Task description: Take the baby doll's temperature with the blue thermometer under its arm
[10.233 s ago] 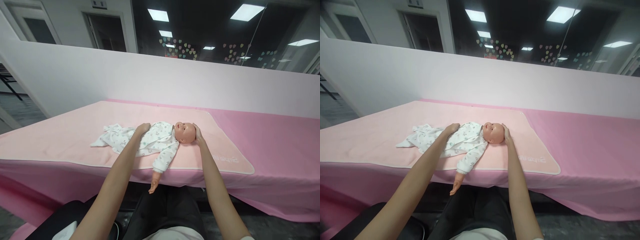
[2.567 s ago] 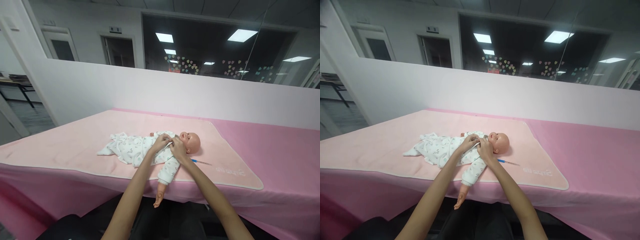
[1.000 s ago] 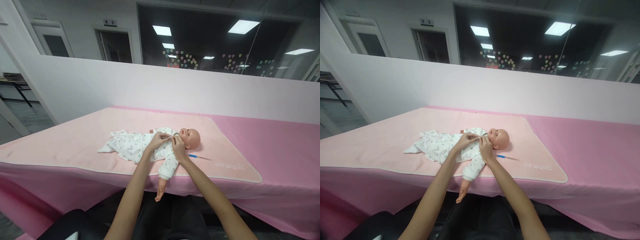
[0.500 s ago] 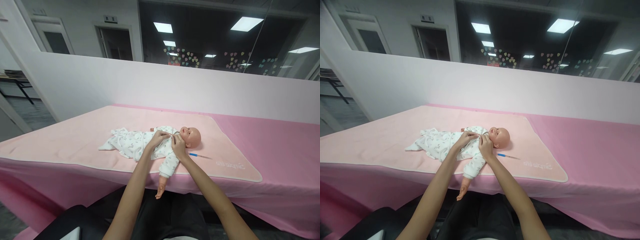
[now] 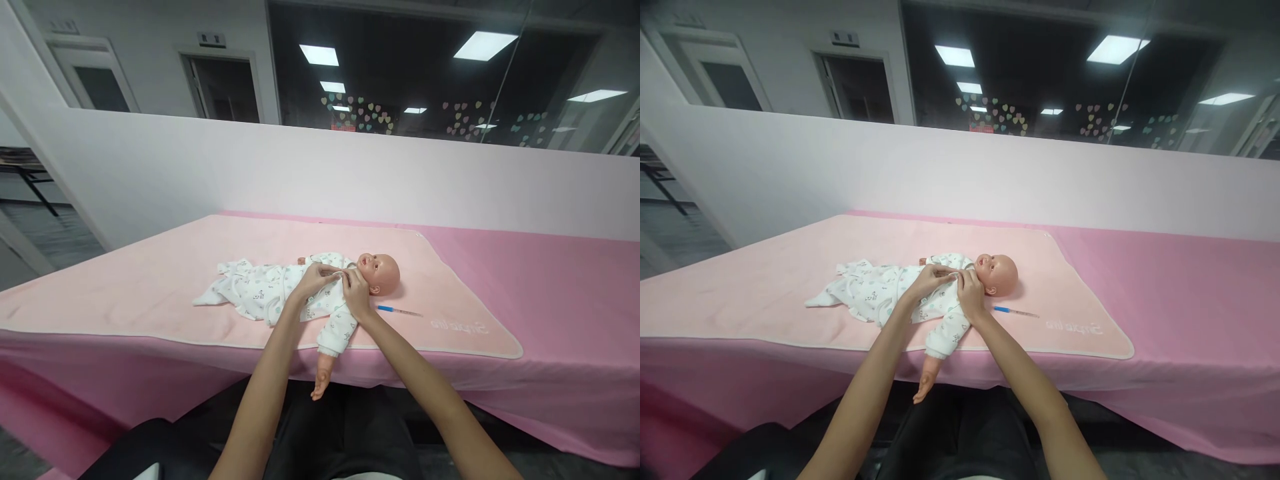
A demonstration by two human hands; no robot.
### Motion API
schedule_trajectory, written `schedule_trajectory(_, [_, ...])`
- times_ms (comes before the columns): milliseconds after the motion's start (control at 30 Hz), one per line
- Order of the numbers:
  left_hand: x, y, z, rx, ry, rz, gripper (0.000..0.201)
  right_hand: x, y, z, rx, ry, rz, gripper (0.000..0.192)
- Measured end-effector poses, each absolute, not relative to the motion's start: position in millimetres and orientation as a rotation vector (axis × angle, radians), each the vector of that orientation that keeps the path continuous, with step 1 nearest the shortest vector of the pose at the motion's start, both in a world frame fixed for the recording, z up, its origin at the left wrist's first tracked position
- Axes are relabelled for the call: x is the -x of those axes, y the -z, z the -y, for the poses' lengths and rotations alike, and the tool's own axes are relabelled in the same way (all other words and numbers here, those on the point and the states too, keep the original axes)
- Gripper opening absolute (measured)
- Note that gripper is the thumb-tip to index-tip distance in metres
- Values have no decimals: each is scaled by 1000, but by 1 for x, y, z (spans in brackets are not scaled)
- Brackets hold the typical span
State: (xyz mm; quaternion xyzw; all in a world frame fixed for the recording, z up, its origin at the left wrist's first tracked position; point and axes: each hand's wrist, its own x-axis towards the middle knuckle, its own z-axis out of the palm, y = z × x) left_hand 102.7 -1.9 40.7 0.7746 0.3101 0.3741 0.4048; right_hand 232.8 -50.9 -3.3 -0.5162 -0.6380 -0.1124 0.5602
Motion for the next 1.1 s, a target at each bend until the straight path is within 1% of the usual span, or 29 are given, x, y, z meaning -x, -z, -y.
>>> schedule_trajectory(267, [-102,-45,4,-1948,-913,-758,33,-233,1,51,1199,209,1488,17])
schedule_trajectory(500, [-104,-52,11,-1905,-906,-766,21,-233,0,52,1211,176,1473,15])
schedule_trajectory(700, [-104,-51,10,-1819,-858,-735,18,-232,-3,56,1207,172,1500,17])
schedule_trajectory(800, [-104,-48,7,-1810,-856,-706,16,-232,-4,59,1183,204,1537,13])
schedule_trajectory(967, [-103,-47,7,-1806,-914,-660,19,-233,-4,60,1156,197,1541,12])
schedule_trajectory(1100, [-96,-45,16,-1891,-881,-602,33,-235,-4,55,1159,76,1439,12])
